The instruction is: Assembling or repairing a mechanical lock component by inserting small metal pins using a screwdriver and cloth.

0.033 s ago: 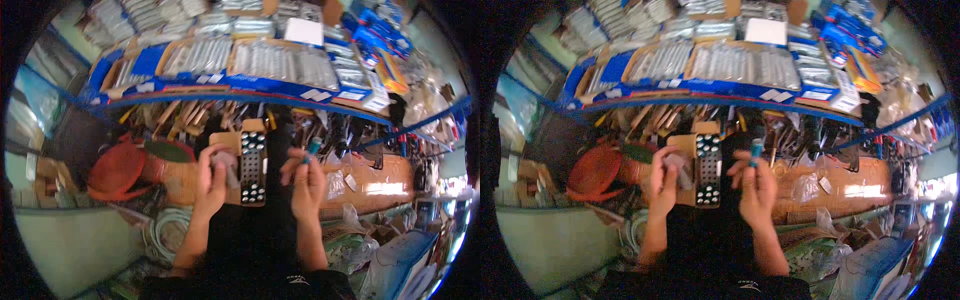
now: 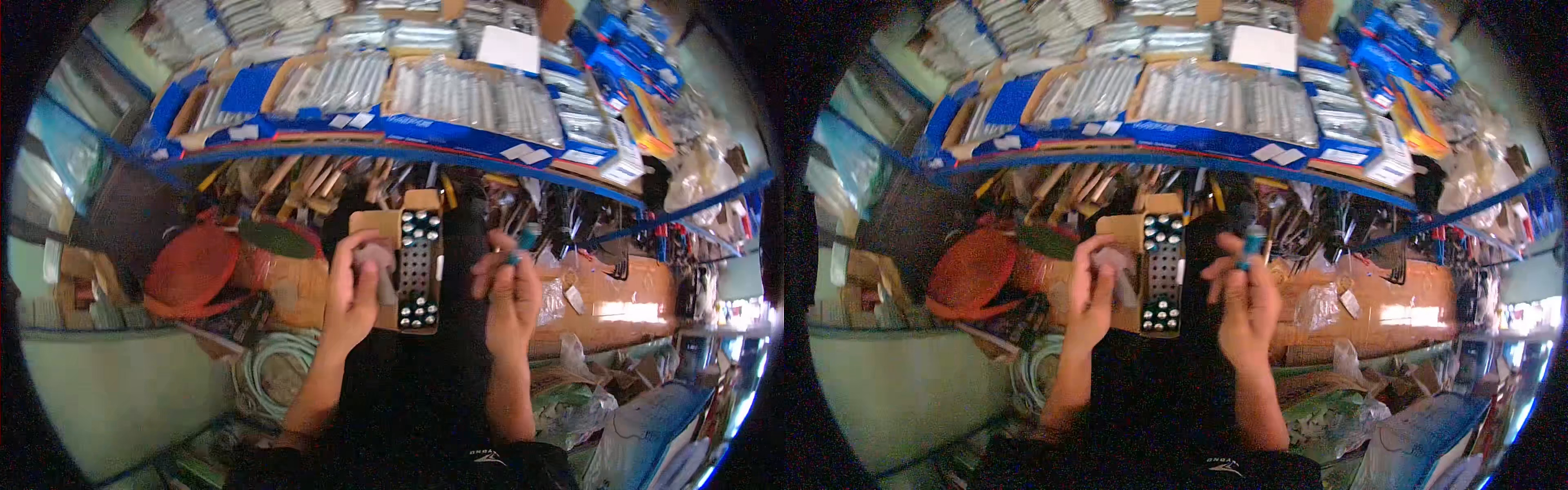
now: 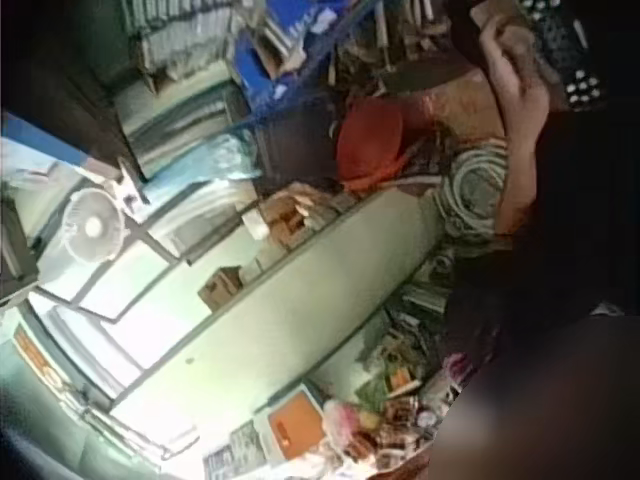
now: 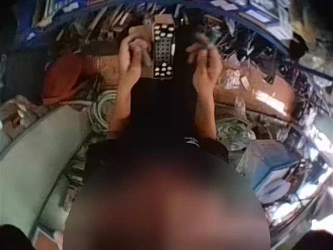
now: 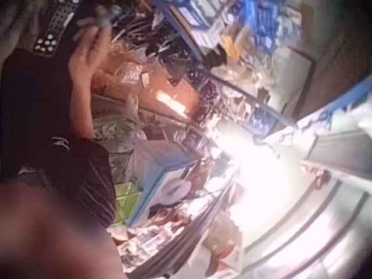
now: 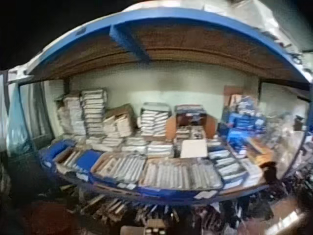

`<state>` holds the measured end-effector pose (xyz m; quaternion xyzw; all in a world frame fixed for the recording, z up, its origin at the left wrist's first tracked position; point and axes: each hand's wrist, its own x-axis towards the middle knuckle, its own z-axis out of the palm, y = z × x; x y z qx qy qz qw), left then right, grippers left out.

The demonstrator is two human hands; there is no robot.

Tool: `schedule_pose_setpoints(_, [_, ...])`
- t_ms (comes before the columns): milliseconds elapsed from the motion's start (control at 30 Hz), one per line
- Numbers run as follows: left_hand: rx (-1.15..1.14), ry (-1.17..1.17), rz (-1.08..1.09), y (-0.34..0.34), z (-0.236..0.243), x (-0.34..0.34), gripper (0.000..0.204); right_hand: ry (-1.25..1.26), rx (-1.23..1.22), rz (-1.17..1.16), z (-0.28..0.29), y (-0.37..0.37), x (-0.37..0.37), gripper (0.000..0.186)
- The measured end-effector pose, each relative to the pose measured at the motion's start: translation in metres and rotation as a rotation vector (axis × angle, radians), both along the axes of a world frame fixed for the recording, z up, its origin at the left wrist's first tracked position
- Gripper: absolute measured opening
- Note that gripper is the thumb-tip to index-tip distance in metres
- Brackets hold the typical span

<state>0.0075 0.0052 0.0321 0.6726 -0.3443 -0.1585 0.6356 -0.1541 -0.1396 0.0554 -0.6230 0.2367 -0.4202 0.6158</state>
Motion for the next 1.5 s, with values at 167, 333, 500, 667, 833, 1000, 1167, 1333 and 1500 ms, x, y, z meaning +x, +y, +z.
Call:
schedule_pose_setpoints(167, [0.027, 0.014, 0.029, 0.008, -0.023, -0.002, 0.031, -0.236, 0.343, 0.021, -0.006, -0.005, 0.010, 0.036])
schedule_pose_setpoints(333, [0.037, 0.097, -0.024, 0.006, -0.018, 0.004, 0.032, -0.185, 0.149, 0.088, -0.008, -0.014, 0.018, 0.037])
schedule_pose_setpoints(500, [-0.010, 0.186, -0.057, 0.005, -0.018, 0.005, 0.033, -0.270, 0.176, 0.203, 0.006, -0.010, 0.034, 0.040])
schedule_pose_setpoints(667, [-0.072, 0.213, -0.059, 0.003, -0.028, 0.006, 0.031, -0.333, 0.064, 0.233, 0.004, -0.009, 0.046, 0.037])
schedule_pose_setpoints(833, [-0.059, 0.207, -0.085, 0.004, -0.029, 0.014, 0.031, 0.050, -0.481, 0.150, 0.040, -0.013, 0.030, 0.030])
schedule_pose_setpoints(1000, [-0.087, 0.325, -0.116, 0.004, -0.028, 0.011, 0.036, 0.172, -0.518, 0.051, 0.056, -0.016, 0.019, 0.035])
schedule_pose_setpoints(1167, [-0.046, 0.273, -0.102, 0.003, -0.024, 0.013, 0.034, 0.311, -0.679, 0.043, 0.040, -0.021, 0.031, 0.032])
schedule_pose_setpoints(1333, [-0.060, 0.266, -0.100, 0.001, -0.025, 0.012, 0.033, 0.418, -0.890, 0.048, 0.022, -0.025, 0.039, 0.034])
schedule_pose_setpoints(1500, [-0.076, 0.313, -0.123, 0.003, -0.021, 0.015, 0.032, 0.405, -0.991, 0.065, 0.008, -0.028, 0.047, 0.037])
